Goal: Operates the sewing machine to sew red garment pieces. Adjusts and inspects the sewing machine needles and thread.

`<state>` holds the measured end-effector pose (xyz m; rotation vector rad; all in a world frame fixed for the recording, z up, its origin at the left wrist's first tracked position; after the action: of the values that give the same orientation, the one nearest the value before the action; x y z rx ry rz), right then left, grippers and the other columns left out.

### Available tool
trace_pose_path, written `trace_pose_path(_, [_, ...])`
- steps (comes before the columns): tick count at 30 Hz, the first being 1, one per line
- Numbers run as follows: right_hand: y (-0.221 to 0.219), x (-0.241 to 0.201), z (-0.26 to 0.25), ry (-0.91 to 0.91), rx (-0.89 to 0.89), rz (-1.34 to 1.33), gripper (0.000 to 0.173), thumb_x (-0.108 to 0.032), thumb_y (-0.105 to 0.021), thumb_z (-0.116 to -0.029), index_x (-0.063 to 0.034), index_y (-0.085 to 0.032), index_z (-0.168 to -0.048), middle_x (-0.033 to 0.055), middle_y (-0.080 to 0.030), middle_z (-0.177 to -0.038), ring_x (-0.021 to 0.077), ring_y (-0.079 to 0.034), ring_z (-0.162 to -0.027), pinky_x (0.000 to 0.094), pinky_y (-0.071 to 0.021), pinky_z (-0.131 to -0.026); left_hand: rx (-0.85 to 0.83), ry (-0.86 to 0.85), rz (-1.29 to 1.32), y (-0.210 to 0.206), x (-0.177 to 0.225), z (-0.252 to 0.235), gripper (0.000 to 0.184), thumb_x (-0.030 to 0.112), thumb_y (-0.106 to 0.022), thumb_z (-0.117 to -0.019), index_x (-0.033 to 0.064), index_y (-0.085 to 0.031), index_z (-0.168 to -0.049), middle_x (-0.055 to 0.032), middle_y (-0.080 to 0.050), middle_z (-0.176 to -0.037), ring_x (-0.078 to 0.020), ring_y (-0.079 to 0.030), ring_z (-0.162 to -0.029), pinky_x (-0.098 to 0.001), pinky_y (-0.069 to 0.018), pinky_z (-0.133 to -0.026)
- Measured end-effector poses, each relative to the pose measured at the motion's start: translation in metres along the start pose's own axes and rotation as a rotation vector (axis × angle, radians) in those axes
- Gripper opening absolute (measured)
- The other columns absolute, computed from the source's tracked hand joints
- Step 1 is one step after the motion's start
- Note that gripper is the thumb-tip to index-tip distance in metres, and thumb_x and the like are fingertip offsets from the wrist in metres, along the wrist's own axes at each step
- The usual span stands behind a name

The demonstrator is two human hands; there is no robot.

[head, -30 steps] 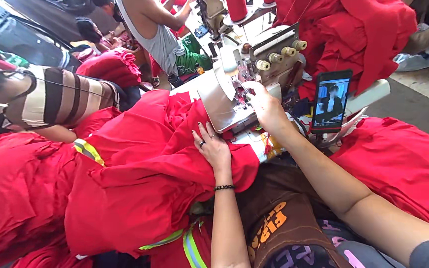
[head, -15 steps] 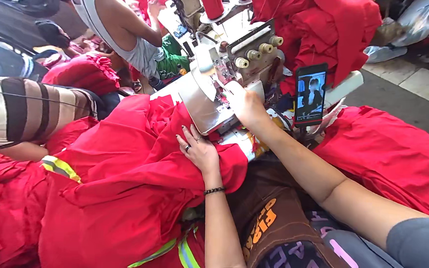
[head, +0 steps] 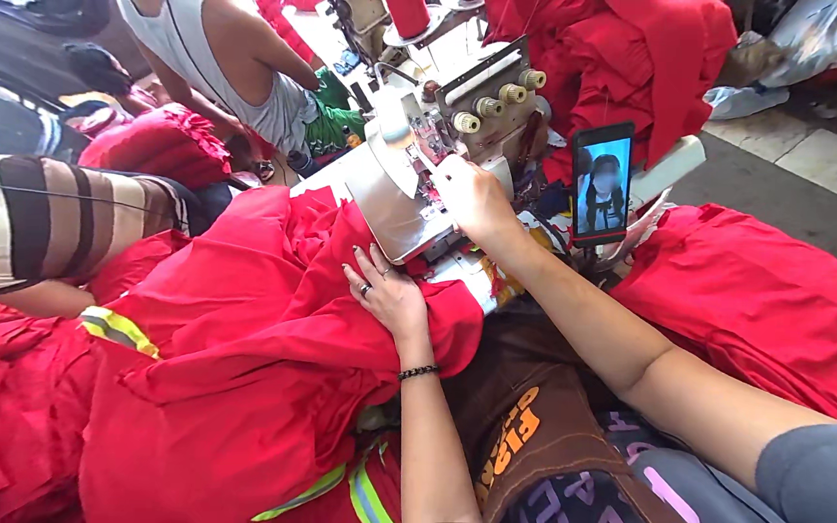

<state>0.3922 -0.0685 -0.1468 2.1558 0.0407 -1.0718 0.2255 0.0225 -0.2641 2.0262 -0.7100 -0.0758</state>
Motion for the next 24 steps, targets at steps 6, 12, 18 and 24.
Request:
trace_pose_path(6, [0.004, -0.001, 0.002, 0.015, 0.105, 0.034, 0.019, -0.018, -0.059, -0.1000, -0.0042, -0.071, -0.105, 0.0130, -0.072, -0.087, 0.0271, -0.071, -0.079, 0.0458, -0.0572, -0.071, 0.037, -0.019, 0.025, 0.000, 0.000, 0.002, 0.047, 0.014, -0.039, -0.1068, 0.0172, -0.048, -0.153, -0.0095, -0.040, -0.162, -0.0383, -0.035, -0.149, -0.0566, -0.0295, -0.117])
trace_pose_path(12, [0.000, -0.001, -0.001, 0.056, 0.181, 0.098, 0.018, -0.019, -0.062, -0.0982, -0.0043, -0.071, -0.102, 0.0126, -0.072, -0.085, 0.0274, -0.071, -0.076, 0.0454, -0.0570, -0.067, 0.027, -0.017, 0.006, -0.001, 0.000, 0.001, 0.046, 0.014, -0.038, -0.1074, 0.0179, -0.048, -0.152, -0.0089, -0.040, -0.162, -0.0370, -0.036, -0.149, -0.0551, -0.0299, -0.118])
trace_pose_path(18, [-0.004, 0.000, -0.002, 0.081, 0.207, 0.035, 0.016, -0.014, -0.062, -0.0968, -0.0028, -0.071, -0.105, 0.0142, -0.072, -0.093, 0.0263, -0.071, -0.080, 0.0428, -0.0582, -0.070, 0.029, -0.019, 0.007, -0.002, 0.000, 0.001, 0.046, 0.014, -0.039, -0.1073, 0.0183, -0.048, -0.153, -0.0079, -0.039, -0.163, -0.0358, -0.036, -0.149, -0.0546, -0.0301, -0.118])
trace_pose_path(24, [-0.006, -0.002, 0.000, 0.117, 0.244, -0.019, 0.016, -0.011, -0.061, -0.0968, -0.0027, -0.072, -0.106, 0.0127, -0.072, -0.094, 0.0231, -0.071, -0.077, 0.0390, -0.0582, -0.070, 0.041, -0.028, -0.001, -0.002, 0.000, 0.001, 0.046, 0.013, -0.039, -0.1070, 0.0173, -0.049, -0.152, -0.0100, -0.041, -0.162, -0.0361, -0.037, -0.148, -0.0539, -0.0305, -0.118])
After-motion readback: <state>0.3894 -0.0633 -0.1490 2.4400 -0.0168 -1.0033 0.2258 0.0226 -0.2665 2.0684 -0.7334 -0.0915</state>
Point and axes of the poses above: each hand's wrist, its own z-axis away from the middle knuckle, its own y-axis out of the back of the hand, x = y × z, the point moved 4 cm from there along -z, towards the middle knuckle
